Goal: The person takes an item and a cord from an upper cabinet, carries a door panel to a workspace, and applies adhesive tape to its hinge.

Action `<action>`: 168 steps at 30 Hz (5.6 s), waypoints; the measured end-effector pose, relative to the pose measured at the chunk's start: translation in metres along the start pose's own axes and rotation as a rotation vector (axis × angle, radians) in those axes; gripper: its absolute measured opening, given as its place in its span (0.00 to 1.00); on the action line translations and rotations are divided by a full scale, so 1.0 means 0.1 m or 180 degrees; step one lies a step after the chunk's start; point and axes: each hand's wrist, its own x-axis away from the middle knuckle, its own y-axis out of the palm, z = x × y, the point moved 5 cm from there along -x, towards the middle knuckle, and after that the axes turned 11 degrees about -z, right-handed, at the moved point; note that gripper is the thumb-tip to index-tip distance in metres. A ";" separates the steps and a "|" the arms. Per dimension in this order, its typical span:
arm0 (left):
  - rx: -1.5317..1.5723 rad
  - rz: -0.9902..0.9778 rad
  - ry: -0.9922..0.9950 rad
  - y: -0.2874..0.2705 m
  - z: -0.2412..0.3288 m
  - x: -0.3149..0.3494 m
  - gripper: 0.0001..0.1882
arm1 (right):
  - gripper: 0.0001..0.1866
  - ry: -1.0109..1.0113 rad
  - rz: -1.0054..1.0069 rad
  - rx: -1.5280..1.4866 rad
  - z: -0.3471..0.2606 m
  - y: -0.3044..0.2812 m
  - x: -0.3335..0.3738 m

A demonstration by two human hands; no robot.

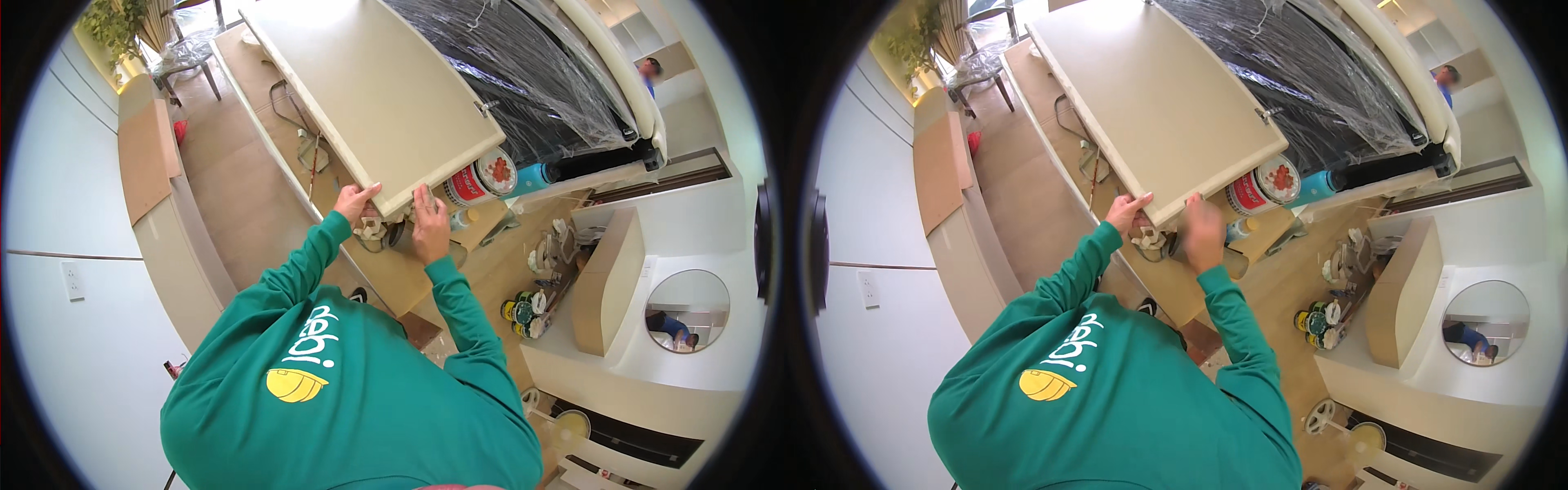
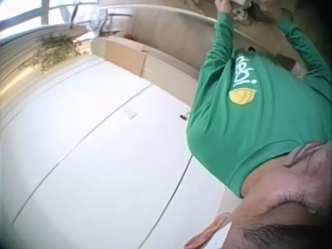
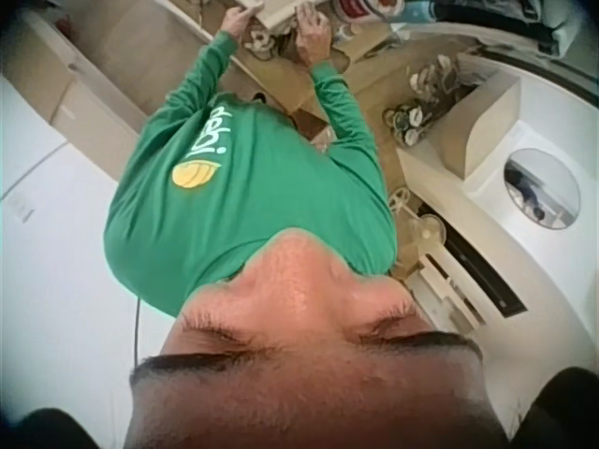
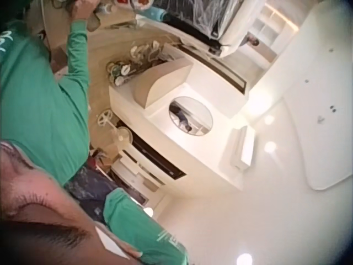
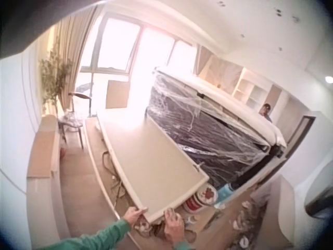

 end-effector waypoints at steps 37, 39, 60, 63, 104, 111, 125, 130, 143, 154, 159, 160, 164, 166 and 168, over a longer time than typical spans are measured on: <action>-0.0187 -0.0070 -0.0062 0.00 0.04 0.01 0.25 | 0.34 -0.0771 -0.0288 -0.0323 -0.29 0.11 0.13; -0.0181 -0.0077 -0.0052 0.00 0.04 0.04 0.25 | 0.35 -0.0939 -0.0477 -0.0326 -0.26 0.13 0.15; 0.0003 0.0006 0.0134 0.00 -0.08 -0.09 0.25 | 0.35 -0.0306 -0.0607 0.0410 -0.53 0.12 0.25; -0.0015 0.0016 0.0102 0.03 -0.01 -0.01 0.24 | 0.34 -0.0127 -0.0565 0.0174 -0.48 0.05 0.19; -0.2780 -0.0892 0.0928 -0.21 -0.28 0.27 0.12 | 0.23 0.3298 0.1961 -0.4709 -0.29 0.53 1.67; -0.2947 -0.0960 0.1942 0.13 0.68 0.51 0.07 | 0.23 0.3690 0.2055 -0.5580 -0.56 0.85 1.69; -0.4394 -0.4700 0.3198 1.29 0.85 -0.68 0.12 | 0.25 0.3710 0.2818 -0.5068 -1.11 1.09 0.84; -0.5241 -0.5205 0.2700 1.41 0.56 -0.89 0.19 | 0.33 0.3748 0.3428 -0.4169 -1.35 1.08 0.29; -0.5865 -0.5056 0.2918 1.39 0.39 -0.91 0.25 | 0.40 0.4777 0.3526 -0.1077 -1.45 1.13 -0.72; -0.5954 -0.5027 0.3271 1.49 0.45 -0.72 0.28 | 0.40 0.5173 0.4186 -0.1491 -1.28 1.13 -0.67; -0.5940 -0.5014 0.3217 1.44 0.44 -0.83 0.27 | 0.37 0.4885 0.3771 -0.0644 -1.20 1.17 -0.56; -0.5853 -0.5094 0.3210 1.50 0.46 -0.77 0.27 | 0.37 0.5004 0.3561 -0.0240 -1.25 1.09 -0.59; -0.6004 -0.4932 0.3230 1.32 0.48 -0.86 0.27 | 0.37 0.5629 0.3476 -0.2316 -1.35 0.93 -0.69; -0.5921 -0.4921 0.3404 1.47 0.48 -0.80 0.27 | 0.37 0.5453 0.3726 -0.1785 -1.38 1.03 -0.69; -0.5766 -0.5111 0.3295 1.44 0.47 -0.72 0.27 | 0.38 0.5329 0.3893 -0.1068 -1.35 1.15 -0.62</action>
